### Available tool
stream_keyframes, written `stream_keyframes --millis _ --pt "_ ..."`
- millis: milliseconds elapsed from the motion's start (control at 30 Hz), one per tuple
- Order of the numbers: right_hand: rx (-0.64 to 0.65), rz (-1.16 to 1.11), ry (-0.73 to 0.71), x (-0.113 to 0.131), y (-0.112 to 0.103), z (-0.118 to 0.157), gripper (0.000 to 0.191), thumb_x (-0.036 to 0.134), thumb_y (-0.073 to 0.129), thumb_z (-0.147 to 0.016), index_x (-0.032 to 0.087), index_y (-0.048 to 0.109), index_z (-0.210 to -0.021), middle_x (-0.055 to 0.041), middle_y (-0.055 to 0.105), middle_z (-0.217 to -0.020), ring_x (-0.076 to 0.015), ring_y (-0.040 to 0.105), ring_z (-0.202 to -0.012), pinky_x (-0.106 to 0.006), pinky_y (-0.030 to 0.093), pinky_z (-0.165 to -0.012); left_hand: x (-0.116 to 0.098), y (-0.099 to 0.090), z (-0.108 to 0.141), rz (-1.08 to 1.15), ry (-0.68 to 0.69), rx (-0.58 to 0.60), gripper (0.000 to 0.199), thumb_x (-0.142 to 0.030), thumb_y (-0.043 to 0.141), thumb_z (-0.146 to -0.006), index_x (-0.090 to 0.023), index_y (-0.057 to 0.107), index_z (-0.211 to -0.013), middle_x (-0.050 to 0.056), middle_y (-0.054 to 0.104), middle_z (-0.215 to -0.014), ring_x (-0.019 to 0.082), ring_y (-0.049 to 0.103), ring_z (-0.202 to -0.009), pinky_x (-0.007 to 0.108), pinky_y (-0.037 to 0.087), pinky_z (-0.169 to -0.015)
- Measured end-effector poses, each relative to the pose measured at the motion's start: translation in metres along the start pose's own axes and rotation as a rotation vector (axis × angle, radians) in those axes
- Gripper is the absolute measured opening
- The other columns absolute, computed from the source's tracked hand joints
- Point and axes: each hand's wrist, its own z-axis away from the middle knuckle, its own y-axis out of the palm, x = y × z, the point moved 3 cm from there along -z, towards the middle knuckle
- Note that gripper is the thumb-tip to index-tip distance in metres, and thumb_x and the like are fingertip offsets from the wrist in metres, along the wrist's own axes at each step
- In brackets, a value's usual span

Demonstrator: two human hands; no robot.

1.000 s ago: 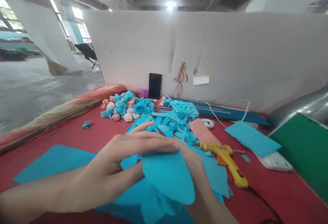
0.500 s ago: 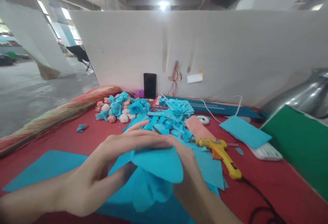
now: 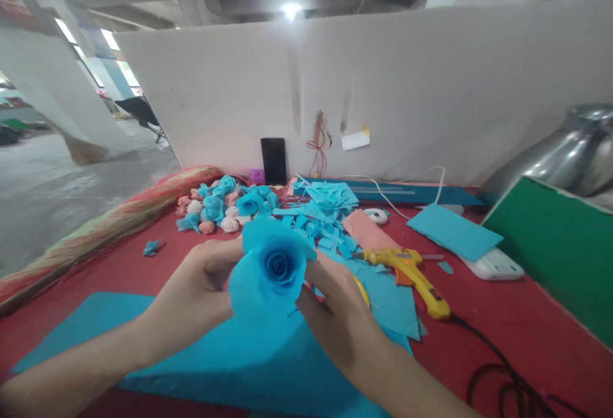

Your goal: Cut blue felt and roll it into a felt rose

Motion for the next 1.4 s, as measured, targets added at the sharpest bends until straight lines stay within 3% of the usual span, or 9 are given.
stream_keyframes --millis 233,433,600,700,900,1000,1133,1267,1400 --pt "0.005 -0.043 0.058 0.001 -0.002 -0.002 0.027 0.025 0.045 -0.085 0.020 0.058 -0.063 0.0017 0.059 -0.059 -0.0124 0.053 -0.055 -0.021 0.039 -0.049 0.004 0.001 0.000 0.091 -0.045 -0.029 0.013 -0.019 0.055 -0.076 -0.021 0.065 -0.067 -0.004 0.059 -0.067 0.010 0.052 -0.065 0.021 0.045 -0.062" --pt "0.013 -0.064 0.077 0.008 -0.004 -0.006 0.028 0.028 0.043 -0.088 0.019 0.056 -0.065 0.0010 0.057 -0.059 -0.0113 0.051 -0.054 -0.018 0.037 -0.044 0.004 0.003 0.000 0.095 0.019 -0.056 0.017 -0.019 0.053 -0.079 -0.022 0.063 -0.066 -0.007 0.059 -0.063 0.007 0.047 -0.057 0.020 0.043 -0.062" --pt "-0.009 -0.076 0.041 0.009 -0.004 -0.006 0.024 0.023 0.045 -0.087 0.019 0.058 -0.067 0.0032 0.056 -0.058 -0.0088 0.050 -0.052 -0.017 0.036 -0.046 0.006 0.003 0.001 0.077 0.042 -0.078 0.018 -0.021 0.053 -0.080 -0.021 0.065 -0.067 -0.005 0.066 -0.074 0.008 0.050 -0.058 0.022 0.044 -0.063" --pt "-0.029 -0.072 0.041 0.008 -0.004 -0.004 0.023 0.021 0.046 -0.085 0.018 0.058 -0.065 0.0039 0.055 -0.056 -0.0073 0.049 -0.051 -0.016 0.035 -0.046 0.008 0.003 0.001 0.061 0.038 -0.084 0.017 -0.021 0.053 -0.079 -0.021 0.066 -0.069 -0.003 0.065 -0.069 0.010 0.052 -0.059 0.022 0.044 -0.060" --pt "-0.013 -0.094 0.098 0.009 0.000 -0.002 0.024 0.024 0.046 -0.085 0.018 0.063 -0.069 0.0017 0.060 -0.058 -0.0094 0.053 -0.052 -0.016 0.039 -0.044 0.011 0.005 0.004 0.091 0.049 -0.110 0.017 -0.014 0.052 -0.079 -0.021 0.063 -0.067 -0.006 0.061 -0.059 0.008 0.054 -0.059 0.018 0.041 -0.055" --pt "-0.020 -0.093 0.145 0.010 0.000 -0.005 0.021 0.030 0.051 -0.082 0.019 0.064 -0.071 0.0021 0.057 -0.053 -0.0100 0.052 -0.049 -0.017 0.039 -0.043 0.012 0.004 0.005 0.188 0.043 -0.114 0.018 -0.015 0.054 -0.080 -0.022 0.064 -0.067 -0.007 0.064 -0.067 0.006 0.054 -0.058 0.015 0.040 -0.050" --pt "-0.134 -0.090 0.238 0.010 -0.006 -0.008 0.023 0.040 0.061 -0.074 0.017 0.058 -0.075 0.0018 0.054 -0.055 -0.0096 0.049 -0.046 -0.018 0.038 -0.038 0.013 -0.001 0.003 0.332 0.002 -0.159 0.012 -0.022 0.058 -0.081 -0.026 0.069 -0.077 -0.007 0.067 -0.076 0.006 0.056 -0.068 0.013 0.044 -0.062" --pt "-0.265 -0.128 0.318 0.009 -0.014 -0.006 0.027 0.041 0.059 -0.070 0.019 0.052 -0.084 -0.0028 0.056 -0.073 -0.0134 0.054 -0.060 -0.023 0.048 -0.051 0.017 -0.002 -0.001 0.471 -0.057 -0.165 0.010 -0.027 0.060 -0.080 -0.028 0.070 -0.082 -0.008 0.067 -0.074 0.005 0.056 -0.072 0.011 0.044 -0.070" --pt "-0.188 -0.251 0.349 0.010 -0.013 -0.003 0.022 0.039 0.057 -0.074 0.023 0.052 -0.089 0.0017 0.049 -0.069 -0.0114 0.049 -0.059 -0.026 0.052 -0.068 0.020 0.000 -0.001 0.549 -0.102 -0.136 0.012 -0.026 0.061 -0.080 -0.026 0.068 -0.071 -0.008 0.064 -0.069 0.005 0.057 -0.075 0.011 0.043 -0.067"
